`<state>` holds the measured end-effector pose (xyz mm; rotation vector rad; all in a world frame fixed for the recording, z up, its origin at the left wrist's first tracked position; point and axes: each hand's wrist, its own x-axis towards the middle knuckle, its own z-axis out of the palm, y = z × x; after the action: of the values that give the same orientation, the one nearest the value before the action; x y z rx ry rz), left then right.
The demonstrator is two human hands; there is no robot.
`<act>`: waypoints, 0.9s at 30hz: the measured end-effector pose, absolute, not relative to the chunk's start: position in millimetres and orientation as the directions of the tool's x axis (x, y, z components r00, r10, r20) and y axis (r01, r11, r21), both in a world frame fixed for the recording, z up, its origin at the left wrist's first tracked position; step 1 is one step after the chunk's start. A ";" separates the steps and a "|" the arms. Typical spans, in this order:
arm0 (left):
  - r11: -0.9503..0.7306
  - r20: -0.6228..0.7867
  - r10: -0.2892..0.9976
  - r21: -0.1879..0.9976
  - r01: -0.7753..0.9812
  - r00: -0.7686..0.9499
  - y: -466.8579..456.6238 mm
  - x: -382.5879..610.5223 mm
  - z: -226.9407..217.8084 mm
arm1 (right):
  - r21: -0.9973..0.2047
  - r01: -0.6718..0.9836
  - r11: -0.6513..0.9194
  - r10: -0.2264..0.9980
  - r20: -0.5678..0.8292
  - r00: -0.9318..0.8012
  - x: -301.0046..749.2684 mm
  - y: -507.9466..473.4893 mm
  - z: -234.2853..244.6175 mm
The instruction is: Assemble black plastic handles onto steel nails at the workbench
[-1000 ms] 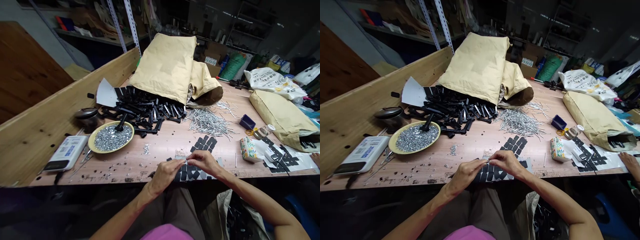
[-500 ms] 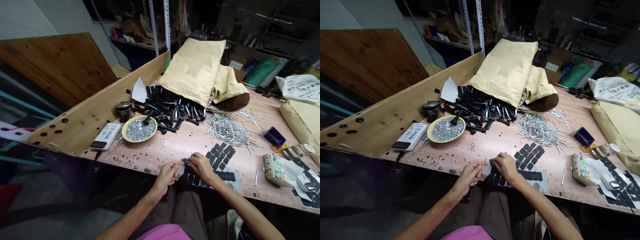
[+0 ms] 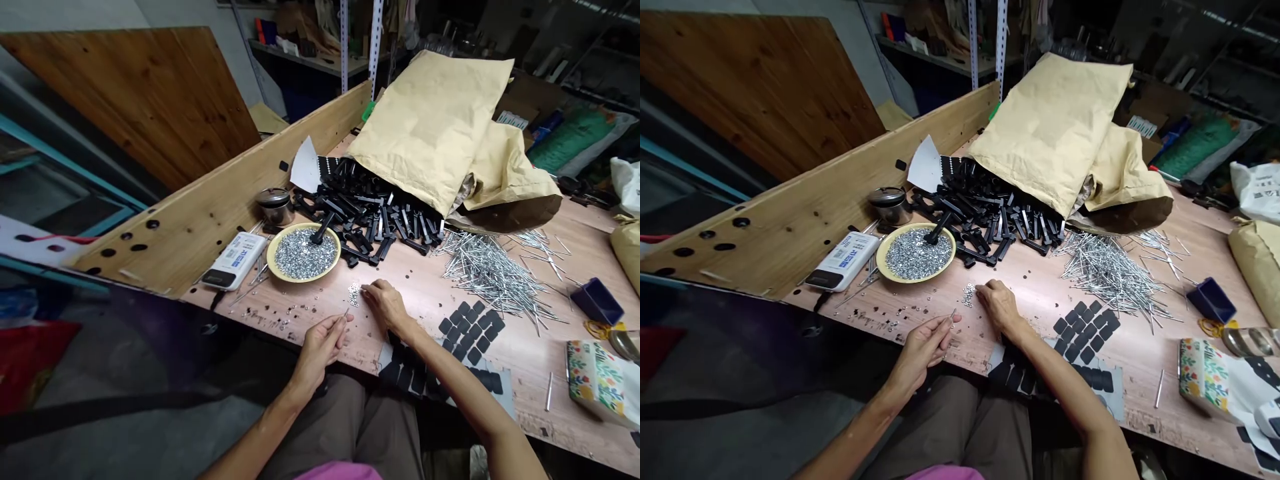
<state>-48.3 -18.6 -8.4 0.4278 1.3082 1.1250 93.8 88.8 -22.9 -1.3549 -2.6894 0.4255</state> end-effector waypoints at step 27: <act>0.512 -0.458 0.859 0.786 -0.345 0.230 -11.7 -18.4 18.0 | -0.989 0.045 0.140 0.977 0.130 -0.167 120.3 24.9 11.6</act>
<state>-18.4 -11.7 18.0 0.6055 1.0246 0.9012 120.3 24.9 11.6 -1.0661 -1.4323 1.1972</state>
